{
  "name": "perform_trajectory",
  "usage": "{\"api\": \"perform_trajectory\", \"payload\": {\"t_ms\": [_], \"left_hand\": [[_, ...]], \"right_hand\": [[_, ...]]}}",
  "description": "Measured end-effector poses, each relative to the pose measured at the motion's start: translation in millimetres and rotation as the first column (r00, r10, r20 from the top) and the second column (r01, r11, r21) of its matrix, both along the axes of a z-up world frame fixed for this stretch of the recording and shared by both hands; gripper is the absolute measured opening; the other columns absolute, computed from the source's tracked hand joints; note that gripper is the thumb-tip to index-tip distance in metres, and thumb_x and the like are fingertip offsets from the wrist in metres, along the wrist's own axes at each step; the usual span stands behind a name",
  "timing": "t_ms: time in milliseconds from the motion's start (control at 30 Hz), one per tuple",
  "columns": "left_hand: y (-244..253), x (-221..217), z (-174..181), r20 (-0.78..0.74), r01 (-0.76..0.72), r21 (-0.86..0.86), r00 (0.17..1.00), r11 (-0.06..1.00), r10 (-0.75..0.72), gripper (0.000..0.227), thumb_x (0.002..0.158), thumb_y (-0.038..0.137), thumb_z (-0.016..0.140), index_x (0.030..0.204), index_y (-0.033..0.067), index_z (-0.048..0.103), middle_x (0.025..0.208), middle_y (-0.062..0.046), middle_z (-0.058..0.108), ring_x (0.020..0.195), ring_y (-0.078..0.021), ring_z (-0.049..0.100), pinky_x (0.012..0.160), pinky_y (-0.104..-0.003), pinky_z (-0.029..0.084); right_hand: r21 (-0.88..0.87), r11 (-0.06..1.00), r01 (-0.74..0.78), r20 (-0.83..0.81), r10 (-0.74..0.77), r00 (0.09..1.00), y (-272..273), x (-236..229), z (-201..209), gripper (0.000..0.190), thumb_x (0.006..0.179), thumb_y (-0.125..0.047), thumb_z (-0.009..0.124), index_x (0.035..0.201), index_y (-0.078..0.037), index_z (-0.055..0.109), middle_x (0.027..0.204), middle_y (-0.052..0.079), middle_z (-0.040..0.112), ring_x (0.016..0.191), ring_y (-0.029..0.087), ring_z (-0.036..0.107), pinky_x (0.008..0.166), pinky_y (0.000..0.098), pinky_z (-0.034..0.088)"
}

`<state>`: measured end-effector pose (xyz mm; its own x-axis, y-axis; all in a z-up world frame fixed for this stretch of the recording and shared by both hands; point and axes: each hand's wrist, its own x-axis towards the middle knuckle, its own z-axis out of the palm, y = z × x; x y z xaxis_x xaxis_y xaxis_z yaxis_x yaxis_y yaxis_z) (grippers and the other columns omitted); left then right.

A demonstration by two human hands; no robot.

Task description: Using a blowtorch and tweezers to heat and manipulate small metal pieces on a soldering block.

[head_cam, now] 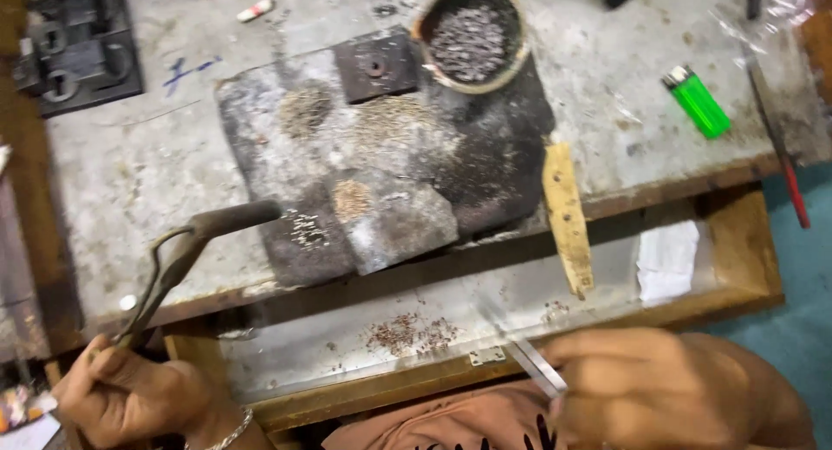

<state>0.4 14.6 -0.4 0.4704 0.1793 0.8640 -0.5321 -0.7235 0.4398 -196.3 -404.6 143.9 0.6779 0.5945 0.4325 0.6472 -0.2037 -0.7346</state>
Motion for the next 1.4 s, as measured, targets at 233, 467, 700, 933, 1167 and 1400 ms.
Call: {"api": "perform_trajectory", "payload": {"t_ms": [233, 467, 700, 933, 1167, 1400], "left_hand": [[-10, 0, 18, -0.007, -0.052, -0.044, 0.999, 0.998, 0.052, 0.037, 0.116, 0.019, 0.064, 0.098, -0.0137, 0.066, 0.088, -0.024, 0.066, 0.085, -0.0307, 0.053, 0.091, -0.044, 0.042], [2, 3, 11, -0.011, -0.069, -0.065, 0.998, 0.996, 0.068, 0.039, 0.111, 0.024, 0.062, 0.096, -0.0117, 0.068, 0.085, -0.02, 0.065, 0.082, -0.0266, 0.052, 0.085, -0.04, 0.038], [0, 0, 16, -0.058, -0.067, -0.089, 0.996, 0.994, 0.062, 0.037, 0.11, 0.029, 0.061, 0.096, -0.0048, 0.066, 0.084, -0.016, 0.066, 0.083, -0.0247, 0.057, 0.098, -0.039, 0.037], [2, 2, 17, -0.067, -0.083, -0.114, 0.995, 0.99, 0.076, 0.038, 0.111, 0.026, 0.06, 0.095, -0.0076, 0.067, 0.084, -0.019, 0.066, 0.085, -0.0252, 0.054, 0.096, -0.041, 0.037], [1, 4, 15, -0.069, -0.071, -0.11, 0.996, 0.991, 0.064, 0.038, 0.107, 0.033, 0.063, 0.095, -0.0025, 0.068, 0.086, -0.012, 0.069, 0.084, -0.0218, 0.055, 0.096, -0.036, 0.038], [1, 5, 17, -0.076, -0.061, -0.079, 0.996, 0.995, 0.055, 0.034, 0.109, 0.029, 0.061, 0.097, -0.0023, 0.066, 0.087, -0.014, 0.07, 0.083, -0.0223, 0.056, 0.093, -0.037, 0.038]], "right_hand": [[0.472, 0.479, 0.74, 0.039, -0.85, 0.526, -1, 37, -69, 0.03, 0.094, -0.01, 0.067, 0.119, -0.007, 0.051, 0.108, 0.013, 0.046, 0.079, 0.025, 0.058, 0.085, 0.0401, 0.073], [0.514, 0.417, 0.75, -0.155, -0.815, 0.559, -19, 62, -114, 0.023, 0.092, -0.009, 0.071, 0.1, -0.009, 0.049, 0.106, 0.016, 0.052, 0.094, 0.022, 0.06, 0.093, 0.0325, 0.063], [0.458, 0.512, 0.727, -0.132, -0.769, 0.625, -4, 57, -100, 0.026, 0.083, -0.002, 0.077, 0.094, -0.006, 0.054, 0.09, 0.013, 0.061, 0.089, 0.028, 0.073, 0.093, 0.0433, 0.072], [0.344, 0.684, 0.643, 0.046, -0.696, 0.716, 26, 66, -77, 0.03, 0.073, 0.006, 0.083, 0.086, -0.001, 0.057, 0.088, 0.021, 0.066, 0.087, 0.029, 0.077, 0.083, 0.0429, 0.075], [0.254, 0.715, 0.651, 0.136, -0.693, 0.708, 42, 71, -62, 0.032, 0.074, 0.006, 0.083, 0.083, 0.0, 0.053, 0.088, 0.025, 0.065, 0.084, 0.031, 0.076, 0.079, 0.0437, 0.074], [0.238, 0.748, 0.62, 0.169, -0.66, 0.732, 40, 75, -69, 0.033, 0.074, 0.007, 0.085, 0.089, 0.0, 0.057, 0.091, 0.026, 0.066, 0.089, 0.03, 0.075, 0.084, 0.0472, 0.074]]}}
